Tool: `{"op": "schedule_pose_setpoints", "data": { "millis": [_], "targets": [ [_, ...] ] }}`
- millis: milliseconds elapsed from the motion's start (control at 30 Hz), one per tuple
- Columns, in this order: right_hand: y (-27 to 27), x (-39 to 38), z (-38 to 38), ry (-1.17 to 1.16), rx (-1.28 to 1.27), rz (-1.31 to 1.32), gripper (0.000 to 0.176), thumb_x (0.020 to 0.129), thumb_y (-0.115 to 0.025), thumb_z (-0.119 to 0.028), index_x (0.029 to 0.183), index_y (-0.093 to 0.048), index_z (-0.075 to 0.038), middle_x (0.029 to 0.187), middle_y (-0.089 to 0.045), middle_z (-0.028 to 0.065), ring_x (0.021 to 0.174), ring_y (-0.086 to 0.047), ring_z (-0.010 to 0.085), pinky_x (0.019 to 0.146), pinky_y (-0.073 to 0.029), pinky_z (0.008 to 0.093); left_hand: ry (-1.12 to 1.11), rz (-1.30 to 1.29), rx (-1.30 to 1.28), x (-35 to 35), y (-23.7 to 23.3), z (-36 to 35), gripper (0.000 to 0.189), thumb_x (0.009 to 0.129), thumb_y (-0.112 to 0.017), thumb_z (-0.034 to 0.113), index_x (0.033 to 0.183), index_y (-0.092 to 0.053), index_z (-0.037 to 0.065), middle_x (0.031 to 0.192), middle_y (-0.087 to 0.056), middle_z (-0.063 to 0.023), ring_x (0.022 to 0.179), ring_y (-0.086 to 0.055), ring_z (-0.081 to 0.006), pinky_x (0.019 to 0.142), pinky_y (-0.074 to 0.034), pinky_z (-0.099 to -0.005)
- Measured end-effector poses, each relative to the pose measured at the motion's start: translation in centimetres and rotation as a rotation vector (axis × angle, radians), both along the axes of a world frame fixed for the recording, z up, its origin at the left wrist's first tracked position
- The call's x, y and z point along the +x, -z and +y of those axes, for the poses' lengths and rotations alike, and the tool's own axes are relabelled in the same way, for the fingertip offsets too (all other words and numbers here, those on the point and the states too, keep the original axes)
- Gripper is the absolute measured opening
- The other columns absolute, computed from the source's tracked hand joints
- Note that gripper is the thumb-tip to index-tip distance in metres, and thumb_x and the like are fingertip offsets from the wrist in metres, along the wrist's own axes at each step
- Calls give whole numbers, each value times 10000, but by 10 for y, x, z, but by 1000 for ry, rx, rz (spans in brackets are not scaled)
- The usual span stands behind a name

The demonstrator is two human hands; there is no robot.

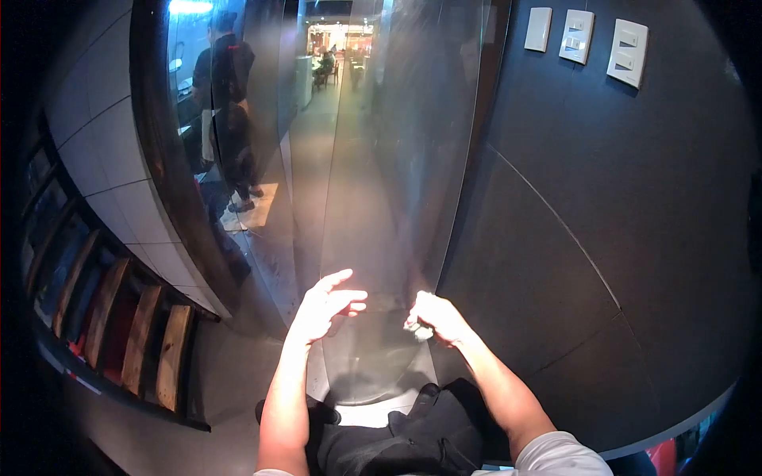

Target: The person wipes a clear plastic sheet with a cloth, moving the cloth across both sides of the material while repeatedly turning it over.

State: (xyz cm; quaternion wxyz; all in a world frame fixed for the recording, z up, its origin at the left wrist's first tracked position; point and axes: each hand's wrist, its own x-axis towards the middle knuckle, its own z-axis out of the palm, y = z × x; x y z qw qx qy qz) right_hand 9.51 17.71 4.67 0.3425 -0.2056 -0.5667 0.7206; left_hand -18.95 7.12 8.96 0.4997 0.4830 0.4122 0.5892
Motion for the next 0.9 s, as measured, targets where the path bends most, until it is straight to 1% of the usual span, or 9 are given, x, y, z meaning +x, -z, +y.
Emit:
{"op": "schedule_pose_setpoints", "data": {
  "millis": [133, 167, 267, 333, 467, 533, 700, 800, 900],
  "targets": [
    [5, 19, 39, -210, -287, 175, 154, 1053, -527, -187, 1026, -614, -62, 860, -649, 90, 817, -688, 241, 815, -578, 395, 83, -92, -17, 0, -9, -4, 632, 994, -670, 186, 1517, -394, -35, 1185, -726, -214, 1003, -741, -277, 902, -597, -390],
    [-24, 7, 51, -239, -306, 461, 237, 1079, -476, -275, 1012, -611, -93, 874, -656, 83, 805, -671, 243, 809, -581, 412, 81, -111, -17, 0, -17, -7, 646, 987, -689, 194, 1514, -387, -27, 1173, -728, -222, 998, -745, -290, 893, -602, -396],
    [-141, -9, 79, -11, -48, 522, 464, 1098, -424, -442, 1280, -576, -43, 1150, -668, 130, 1048, -670, 281, 968, -549, 464, 88, -147, -17, 6, -15, -7, 681, 972, -727, 212, 1509, -373, -12, 1152, -732, -238, 990, -752, -316, 872, -613, -408],
    [-212, -17, 98, 44, 187, 529, 520, 1103, -405, -449, 1387, -533, -33, 1267, -654, 163, 1098, -676, 300, 961, -562, 462, 98, -168, -6, 9, -8, -8, 686, 972, -729, 216, 1511, -370, -13, 1155, -731, -238, 993, -751, -320, 869, -613, -408],
    [-289, -31, 105, 36, 342, 395, 486, 1062, -573, -331, 1413, -518, 1, 1226, -688, 170, 1040, -711, 290, 898, -596, 424, 91, -163, 10, 8, -13, -9, 675, 977, -714, 209, 1514, -377, -21, 1165, -729, -230, 995, -748, -310, 880, -608, -404],
    [-274, -27, 109, -68, 272, 403, 351, 1017, -646, -207, 1267, -606, 35, 1093, -710, 142, 977, -712, 269, 902, -594, 425, 68, -119, 24, 7, -12, -9, 640, 991, -681, 201, 1514, -394, -33, 1185, -723, -220, 1018, -739, -291, 909, -596, -398],
    [-181, -15, 44, 35, 281, 254, 211, 952, -691, -133, 1088, -646, 22, 934, -693, 100, 880, -695, 232, 858, -581, 393, 1, -72, 40, 6, -8, -8, 652, 988, -686, 211, 1515, -392, -35, 1178, -725, -213, 1000, -744, -285, 899, -600, -398],
    [-87, -4, 2, 119, 379, -86, 157, 937, -713, -129, 1003, -671, 7, 856, -684, 81, 827, -696, 218, 805, -572, 364, -25, -40, 27, 3, -10, -7, 650, 990, -685, 214, 1516, -394, -32, 1177, -725, -215, 993, -746, -283, 891, -602, -397],
    [28, 4, -33, 114, 75, 20, 102, 967, -674, -84, 1000, -680, 13, 898, -701, 92, 826, -707, 210, 778, -565, 339, 1, -38, 13, 1, -15, -6, 658, 988, -686, 214, 1519, -387, -33, 1179, -727, -214, 997, -746, -283, 890, -601, -396]
  ]
}}
